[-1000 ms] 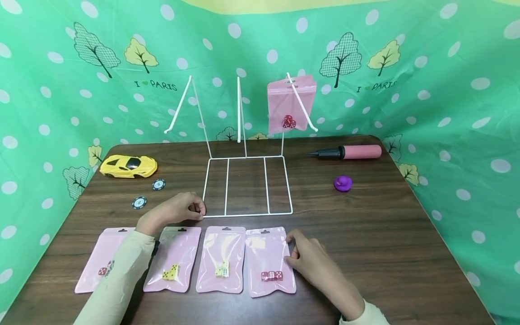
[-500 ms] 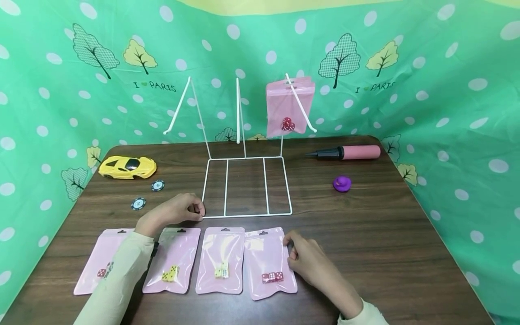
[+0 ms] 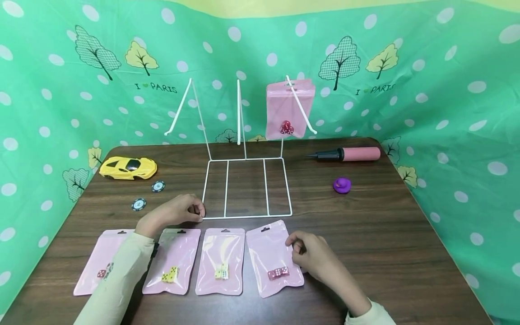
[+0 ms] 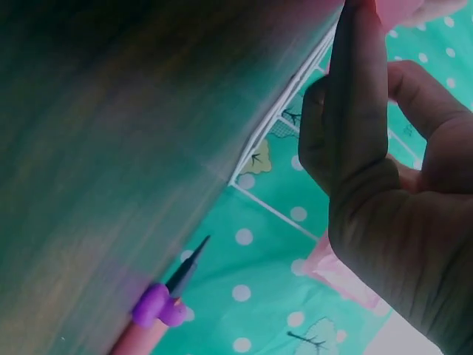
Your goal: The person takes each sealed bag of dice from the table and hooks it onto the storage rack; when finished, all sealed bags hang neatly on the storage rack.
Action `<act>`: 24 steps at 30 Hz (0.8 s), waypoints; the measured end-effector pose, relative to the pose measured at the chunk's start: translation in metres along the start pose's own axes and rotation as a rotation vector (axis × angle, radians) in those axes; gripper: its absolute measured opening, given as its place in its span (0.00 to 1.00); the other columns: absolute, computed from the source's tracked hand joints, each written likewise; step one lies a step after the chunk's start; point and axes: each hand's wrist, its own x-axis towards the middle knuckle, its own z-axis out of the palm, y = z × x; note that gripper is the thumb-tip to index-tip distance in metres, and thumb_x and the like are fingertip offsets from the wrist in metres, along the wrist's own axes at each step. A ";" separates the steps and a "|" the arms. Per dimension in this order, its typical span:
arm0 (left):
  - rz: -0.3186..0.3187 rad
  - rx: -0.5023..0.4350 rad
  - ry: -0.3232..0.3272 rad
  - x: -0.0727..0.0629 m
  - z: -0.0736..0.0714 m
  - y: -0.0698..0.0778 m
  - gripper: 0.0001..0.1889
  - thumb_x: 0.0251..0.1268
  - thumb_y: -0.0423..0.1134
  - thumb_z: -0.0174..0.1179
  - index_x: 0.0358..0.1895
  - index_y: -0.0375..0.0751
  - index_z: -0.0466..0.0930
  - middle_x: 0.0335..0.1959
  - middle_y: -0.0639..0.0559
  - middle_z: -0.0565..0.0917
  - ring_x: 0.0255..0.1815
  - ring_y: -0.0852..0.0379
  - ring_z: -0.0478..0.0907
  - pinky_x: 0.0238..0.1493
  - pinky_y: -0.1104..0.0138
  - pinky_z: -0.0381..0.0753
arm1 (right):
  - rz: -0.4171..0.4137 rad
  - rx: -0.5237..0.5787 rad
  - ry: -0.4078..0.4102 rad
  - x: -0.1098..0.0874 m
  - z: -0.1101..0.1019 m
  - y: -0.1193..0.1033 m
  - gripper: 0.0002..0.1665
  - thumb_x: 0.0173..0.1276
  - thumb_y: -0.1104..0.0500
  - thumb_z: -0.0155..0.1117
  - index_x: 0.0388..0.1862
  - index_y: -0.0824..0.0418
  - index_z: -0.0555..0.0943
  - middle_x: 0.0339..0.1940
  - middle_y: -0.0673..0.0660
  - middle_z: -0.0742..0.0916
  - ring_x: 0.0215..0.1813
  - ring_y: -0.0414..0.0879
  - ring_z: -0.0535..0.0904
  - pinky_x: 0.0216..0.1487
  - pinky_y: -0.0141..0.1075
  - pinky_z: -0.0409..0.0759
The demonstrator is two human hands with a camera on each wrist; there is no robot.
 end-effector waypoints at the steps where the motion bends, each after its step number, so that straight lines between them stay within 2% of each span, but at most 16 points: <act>1: 0.000 0.000 0.000 0.000 0.000 0.000 0.07 0.70 0.28 0.72 0.36 0.43 0.86 0.35 0.51 0.80 0.37 0.55 0.76 0.43 0.62 0.79 | -0.013 -0.013 0.019 0.000 -0.001 0.001 0.17 0.58 0.76 0.66 0.45 0.62 0.84 0.31 0.48 0.78 0.24 0.34 0.74 0.26 0.33 0.82; 7: 0.002 0.002 0.002 -0.003 0.000 0.002 0.06 0.70 0.28 0.72 0.36 0.42 0.86 0.35 0.51 0.81 0.36 0.55 0.76 0.42 0.62 0.80 | -0.091 -0.079 0.119 -0.001 -0.009 0.000 0.18 0.59 0.75 0.66 0.47 0.61 0.84 0.32 0.49 0.81 0.23 0.33 0.72 0.28 0.32 0.74; 10: 0.000 0.002 0.006 -0.004 0.000 0.002 0.06 0.70 0.27 0.72 0.36 0.42 0.86 0.35 0.50 0.80 0.36 0.54 0.76 0.42 0.61 0.79 | -0.133 -0.065 0.145 -0.001 -0.011 -0.001 0.20 0.59 0.76 0.66 0.48 0.61 0.83 0.33 0.50 0.81 0.23 0.32 0.73 0.27 0.32 0.75; 16: -0.007 0.003 0.005 -0.002 0.001 0.001 0.06 0.71 0.28 0.72 0.36 0.42 0.86 0.36 0.50 0.80 0.37 0.55 0.76 0.43 0.62 0.79 | -0.271 -0.075 0.228 -0.002 -0.013 -0.002 0.23 0.58 0.79 0.65 0.48 0.60 0.84 0.34 0.48 0.82 0.25 0.30 0.74 0.26 0.32 0.77; 24: -0.004 0.001 0.001 -0.001 0.000 0.002 0.06 0.70 0.28 0.72 0.36 0.42 0.86 0.35 0.50 0.80 0.37 0.55 0.76 0.43 0.62 0.79 | -0.398 -0.094 0.291 -0.002 -0.015 -0.004 0.25 0.60 0.81 0.65 0.51 0.60 0.85 0.40 0.50 0.87 0.33 0.33 0.81 0.32 0.29 0.84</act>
